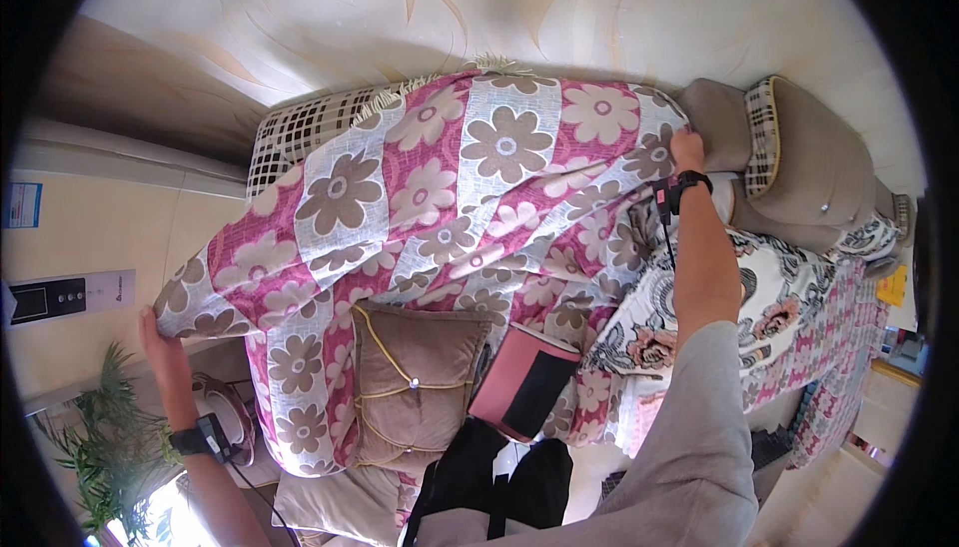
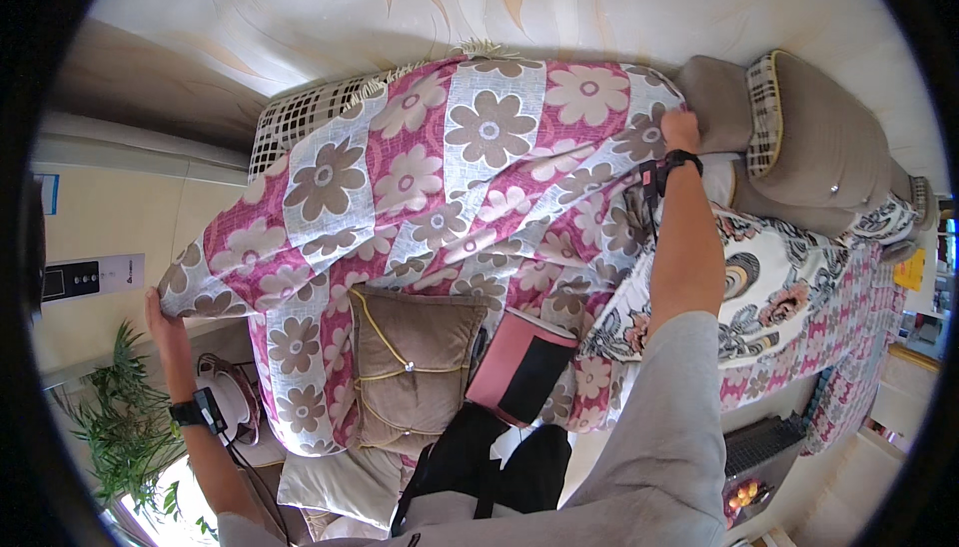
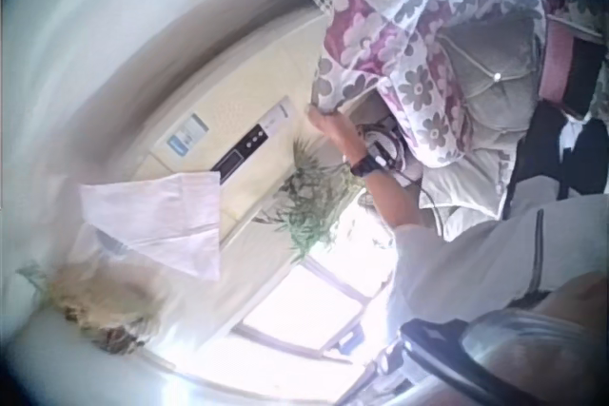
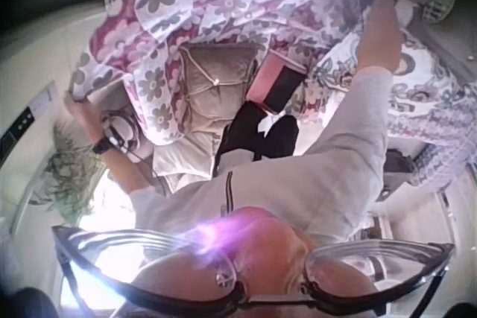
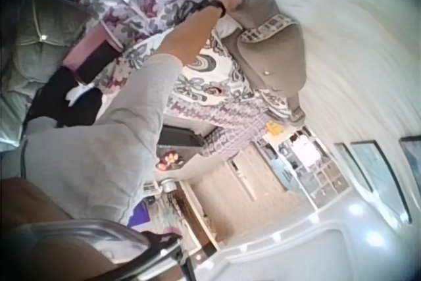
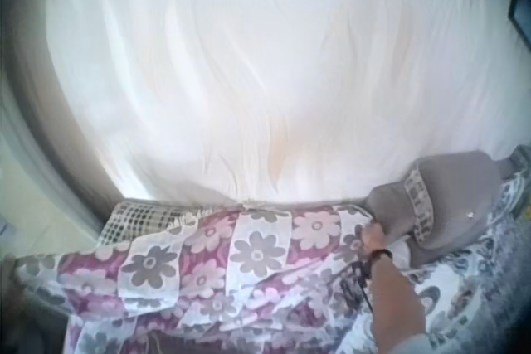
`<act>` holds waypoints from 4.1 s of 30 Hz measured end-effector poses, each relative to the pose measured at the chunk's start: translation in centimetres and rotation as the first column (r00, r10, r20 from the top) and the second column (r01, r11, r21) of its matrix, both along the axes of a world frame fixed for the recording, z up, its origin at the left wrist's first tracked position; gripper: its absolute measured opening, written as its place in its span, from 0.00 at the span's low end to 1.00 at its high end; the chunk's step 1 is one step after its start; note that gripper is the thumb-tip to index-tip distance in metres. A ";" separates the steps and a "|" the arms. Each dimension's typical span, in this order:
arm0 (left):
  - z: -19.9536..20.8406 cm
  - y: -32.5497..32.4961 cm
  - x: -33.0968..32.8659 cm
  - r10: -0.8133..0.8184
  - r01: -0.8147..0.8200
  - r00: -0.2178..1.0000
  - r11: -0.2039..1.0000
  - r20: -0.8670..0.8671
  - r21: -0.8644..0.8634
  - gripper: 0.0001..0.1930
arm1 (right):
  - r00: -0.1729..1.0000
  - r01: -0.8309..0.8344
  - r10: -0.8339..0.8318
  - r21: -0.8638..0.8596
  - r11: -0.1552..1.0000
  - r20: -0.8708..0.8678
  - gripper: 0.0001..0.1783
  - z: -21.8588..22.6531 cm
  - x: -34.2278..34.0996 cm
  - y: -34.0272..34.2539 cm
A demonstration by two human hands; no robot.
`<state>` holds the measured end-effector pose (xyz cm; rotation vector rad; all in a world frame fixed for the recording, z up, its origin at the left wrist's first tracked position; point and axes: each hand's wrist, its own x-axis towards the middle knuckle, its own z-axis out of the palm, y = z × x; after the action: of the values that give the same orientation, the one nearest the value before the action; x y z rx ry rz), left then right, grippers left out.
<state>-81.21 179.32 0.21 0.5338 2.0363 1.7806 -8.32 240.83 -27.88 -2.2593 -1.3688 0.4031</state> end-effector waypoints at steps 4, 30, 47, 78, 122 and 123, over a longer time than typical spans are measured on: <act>-0.3 0.6 0.4 0.013 -0.023 0.996 0.994 -0.091 -0.104 0.13 | 0.990 0.141 -0.141 0.041 0.989 -0.016 0.24 1.0 -1.5 -3.8; 13.5 -11.3 -14.8 -0.261 -0.084 0.783 0.855 -0.565 -0.511 0.07 | 0.417 -0.384 0.328 0.163 0.909 -0.848 0.10 13.3 14.2 -16.5; 16.7 -4.8 -1.4 -0.909 0.083 0.309 0.320 -0.281 -0.944 0.16 | 0.396 -0.883 0.908 -0.327 0.336 -0.134 0.21 15.9 12.0 -18.4; -21.2 35.1 6.3 -0.768 -0.053 0.203 0.611 -0.608 -0.790 0.44 | 0.805 -0.551 0.292 0.471 0.689 0.516 0.18 1.2 -15.3 -6.7; -20.7 33.4 6.1 -0.767 -0.131 0.315 0.548 -0.559 -0.826 0.40 | 0.725 -0.646 0.357 0.401 0.650 0.590 0.22 1.7 -15.6 -6.1; -20.6 33.2 6.4 -0.763 -0.136 0.315 0.552 -0.564 -0.823 0.40 | 0.732 -0.633 0.334 0.412 0.655 0.594 0.21 1.8 -15.8 -6.3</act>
<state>-74.83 212.52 -20.35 1.7974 2.6658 -0.0201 -24.08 234.54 -26.11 -1.4527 -2.0323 -0.4246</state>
